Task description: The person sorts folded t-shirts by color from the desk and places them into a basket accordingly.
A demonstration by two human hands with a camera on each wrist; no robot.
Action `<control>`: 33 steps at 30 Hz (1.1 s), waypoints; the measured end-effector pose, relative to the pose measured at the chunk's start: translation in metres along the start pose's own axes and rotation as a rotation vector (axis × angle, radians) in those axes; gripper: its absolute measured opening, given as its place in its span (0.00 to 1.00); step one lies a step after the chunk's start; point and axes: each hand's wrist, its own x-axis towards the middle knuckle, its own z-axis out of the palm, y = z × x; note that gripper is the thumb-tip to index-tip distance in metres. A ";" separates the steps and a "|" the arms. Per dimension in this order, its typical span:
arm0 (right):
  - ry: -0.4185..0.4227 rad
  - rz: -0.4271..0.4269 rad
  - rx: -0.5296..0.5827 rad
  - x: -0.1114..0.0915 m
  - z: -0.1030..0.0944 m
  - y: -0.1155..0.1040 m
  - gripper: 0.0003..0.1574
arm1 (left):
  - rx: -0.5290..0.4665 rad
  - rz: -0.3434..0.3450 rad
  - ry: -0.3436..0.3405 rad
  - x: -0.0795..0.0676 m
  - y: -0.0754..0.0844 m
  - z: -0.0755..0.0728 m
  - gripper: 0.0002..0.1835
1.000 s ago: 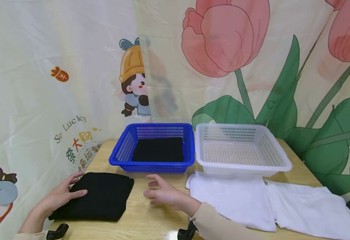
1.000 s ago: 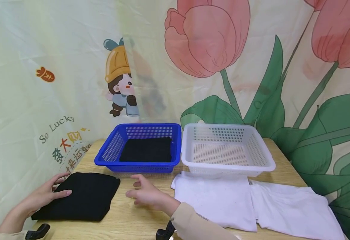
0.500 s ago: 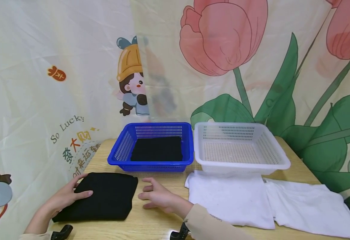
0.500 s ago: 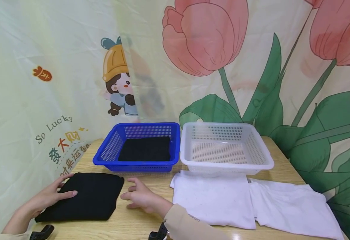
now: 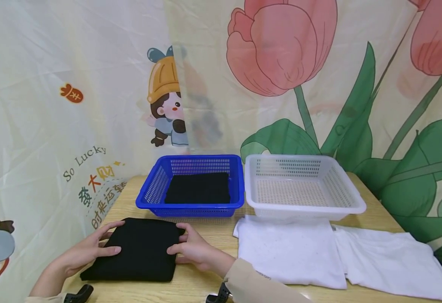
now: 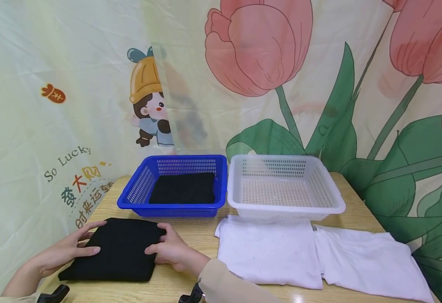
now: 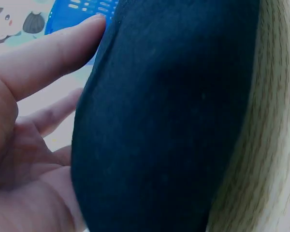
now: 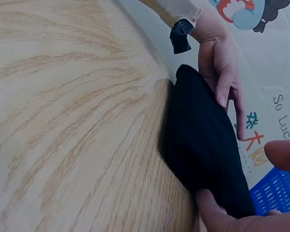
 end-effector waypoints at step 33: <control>0.095 -0.213 -0.400 0.007 -0.017 -0.005 0.48 | -0.105 0.159 -0.051 0.013 0.034 0.025 0.42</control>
